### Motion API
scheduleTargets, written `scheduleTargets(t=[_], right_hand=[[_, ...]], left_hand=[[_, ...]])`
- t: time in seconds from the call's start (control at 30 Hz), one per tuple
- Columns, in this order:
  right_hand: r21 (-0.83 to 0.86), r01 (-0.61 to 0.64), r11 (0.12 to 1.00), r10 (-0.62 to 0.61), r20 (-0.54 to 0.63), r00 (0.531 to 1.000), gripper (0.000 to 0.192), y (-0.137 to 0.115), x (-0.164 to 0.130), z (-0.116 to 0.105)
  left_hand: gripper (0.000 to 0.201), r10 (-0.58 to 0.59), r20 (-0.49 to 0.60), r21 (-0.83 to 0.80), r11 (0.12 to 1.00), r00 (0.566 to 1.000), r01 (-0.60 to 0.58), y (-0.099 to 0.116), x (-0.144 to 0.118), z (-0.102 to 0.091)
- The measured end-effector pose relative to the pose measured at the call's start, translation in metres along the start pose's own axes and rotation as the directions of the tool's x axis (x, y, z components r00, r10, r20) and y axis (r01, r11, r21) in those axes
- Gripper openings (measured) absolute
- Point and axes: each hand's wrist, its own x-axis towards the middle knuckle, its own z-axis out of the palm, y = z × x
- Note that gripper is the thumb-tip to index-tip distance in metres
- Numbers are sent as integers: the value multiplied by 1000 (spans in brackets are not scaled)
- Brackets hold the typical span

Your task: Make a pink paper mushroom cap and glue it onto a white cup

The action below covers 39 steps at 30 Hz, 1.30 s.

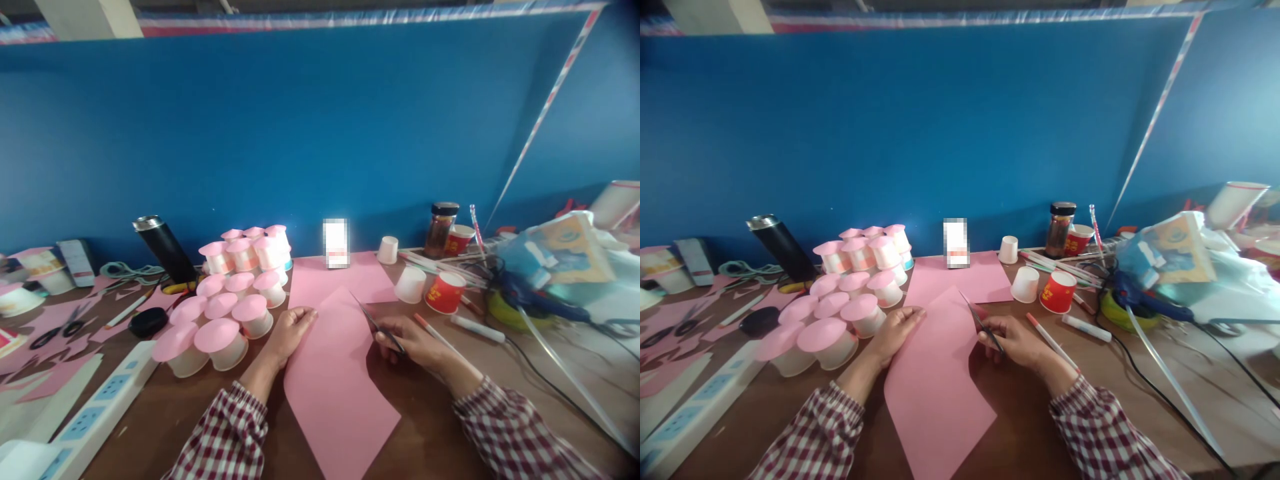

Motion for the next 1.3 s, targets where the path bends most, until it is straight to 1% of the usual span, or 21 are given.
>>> scheduleTargets(t=[0.2,0.37,0.57,0.67,0.9,1.1,1.3], right_hand=[[1,1,1000,-1,33,999,36,0,0,-1],[17,0,1000,0,23,1000,38,3,2,-1],[56,-18,998,16,40,999,37,1,1,1],[62,-9,998,7,45,999,38,1,2,1],[-6,0,1000,1,35,999,40,3,1,0],[-37,-7,999,9,45,999,38,-2,0,-1],[-36,-65,997,66,38,997,36,-5,-2,-2]], left_hand=[[36,28,-16,18,999,999,-27,-4,2,0],[37,27,20,15,1000,999,-27,-3,1,1],[36,25,62,5,1000,998,-26,-2,0,2],[34,29,61,10,1000,998,-30,0,-1,3],[34,11,56,16,1000,998,-12,1,-1,2],[35,1,52,33,999,999,-3,0,0,0],[35,-2,82,19,1000,997,1,3,0,-3]])
